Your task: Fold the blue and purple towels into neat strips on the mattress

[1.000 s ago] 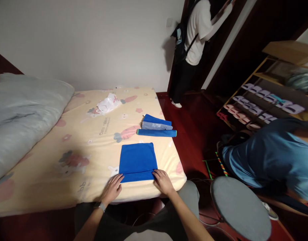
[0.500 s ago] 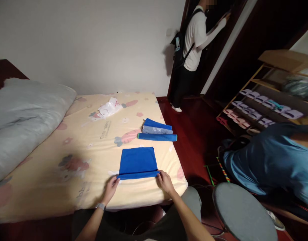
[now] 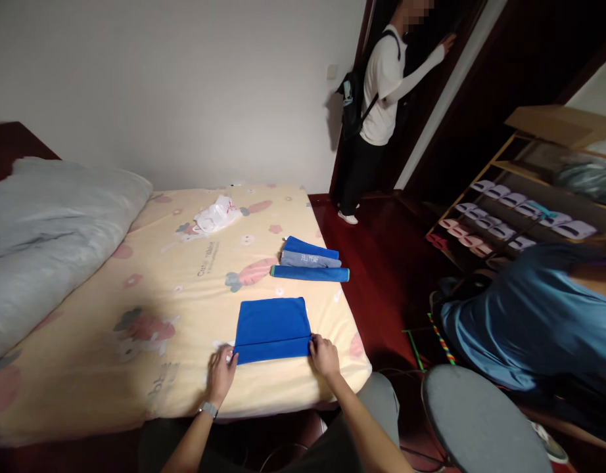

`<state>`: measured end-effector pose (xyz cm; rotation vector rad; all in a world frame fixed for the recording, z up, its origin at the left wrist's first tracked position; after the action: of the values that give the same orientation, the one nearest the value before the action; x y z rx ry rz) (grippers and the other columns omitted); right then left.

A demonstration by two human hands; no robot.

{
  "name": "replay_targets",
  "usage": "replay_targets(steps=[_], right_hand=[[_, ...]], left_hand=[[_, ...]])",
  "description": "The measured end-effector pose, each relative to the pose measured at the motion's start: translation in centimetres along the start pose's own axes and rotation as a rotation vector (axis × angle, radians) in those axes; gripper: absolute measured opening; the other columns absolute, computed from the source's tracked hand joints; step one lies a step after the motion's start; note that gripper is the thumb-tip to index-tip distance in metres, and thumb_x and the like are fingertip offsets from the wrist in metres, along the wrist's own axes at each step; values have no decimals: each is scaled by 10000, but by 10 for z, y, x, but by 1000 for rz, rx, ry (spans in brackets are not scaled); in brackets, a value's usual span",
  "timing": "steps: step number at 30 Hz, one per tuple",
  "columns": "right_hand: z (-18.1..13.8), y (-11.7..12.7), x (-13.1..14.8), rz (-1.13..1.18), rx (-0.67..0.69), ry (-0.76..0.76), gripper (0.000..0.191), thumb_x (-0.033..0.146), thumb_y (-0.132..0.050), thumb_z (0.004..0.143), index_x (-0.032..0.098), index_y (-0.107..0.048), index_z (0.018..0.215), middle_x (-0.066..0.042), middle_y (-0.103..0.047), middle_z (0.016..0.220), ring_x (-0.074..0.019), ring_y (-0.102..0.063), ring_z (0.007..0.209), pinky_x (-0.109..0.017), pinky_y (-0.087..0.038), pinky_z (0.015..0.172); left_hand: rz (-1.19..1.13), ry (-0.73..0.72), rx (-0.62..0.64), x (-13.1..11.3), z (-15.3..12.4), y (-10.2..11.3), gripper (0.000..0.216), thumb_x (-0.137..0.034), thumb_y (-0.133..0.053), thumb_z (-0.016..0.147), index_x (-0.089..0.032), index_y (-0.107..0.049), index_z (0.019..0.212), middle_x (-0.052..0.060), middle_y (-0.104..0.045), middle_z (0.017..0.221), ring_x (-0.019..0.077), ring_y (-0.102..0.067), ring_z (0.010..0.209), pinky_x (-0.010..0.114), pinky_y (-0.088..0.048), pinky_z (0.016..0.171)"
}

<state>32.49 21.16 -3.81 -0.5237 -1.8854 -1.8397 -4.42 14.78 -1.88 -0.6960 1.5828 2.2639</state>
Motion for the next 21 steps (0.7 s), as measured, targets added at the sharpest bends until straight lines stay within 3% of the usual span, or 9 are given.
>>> replay_targets(steps=[3, 6, 11, 15, 21], right_hand=[[-4, 6, 6, -90, -85, 36, 276, 312, -424, 992, 203, -623, 1148, -127, -720, 1017, -288, -665, 928, -386, -494, 816], [-12, 15, 15, -66, -128, 171, 273, 273, -408, 995, 199, -609, 1164, -133, -683, 1076, -280, -640, 967, -414, -493, 870], [-27, 16, 24, 4, -5, 450, 365, 213, -533, 901, 236, -588, 1262, -106, -603, 1337, -284, -553, 1231, -471, -441, 1054], [-24, 9, 17, -8, 6, 459, 529, 116, -551, 800, 223, -575, 1318, -107, -587, 1389, -284, -543, 1276, -492, -447, 1084], [-16, 6, 11, 86, -11, 438, 479, 124, -502, 859, 245, -590, 1314, -90, -602, 1393, -279, -563, 1272, -509, -458, 1084]], left_hand=[[118, -97, -36, -12, 0, 5, 188, -281, -503, 927, -230, -671, 992, 118, -669, 1079, 286, -641, 1050, 468, -521, 947], [98, -242, 44, -22, -2, 7, 260, -138, -455, 898, -239, -664, 1015, 100, -657, 1190, 262, -603, 1174, 449, -492, 1025], [107, -380, 203, -23, -10, 2, 434, -57, -476, 791, -235, -637, 1153, 68, -596, 1392, 266, -519, 1327, 477, -434, 1126], [72, -342, 199, -15, -7, -4, 483, -91, -495, 799, -221, -598, 1252, 80, -621, 1366, 251, -549, 1301, 470, -449, 1127], [-177, -175, 195, 1, 4, -6, 365, -161, -493, 853, -261, -638, 1173, 57, -673, 1273, 218, -614, 1215, 436, -491, 1085]])
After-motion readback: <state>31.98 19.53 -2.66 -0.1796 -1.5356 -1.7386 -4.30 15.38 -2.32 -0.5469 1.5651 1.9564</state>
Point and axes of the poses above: each hand's wrist, its own z-axis towards the middle knuckle, its own y-axis out of the back of the hand, x = y × z, the point moved 5 cm from there along z, towards the middle knuckle
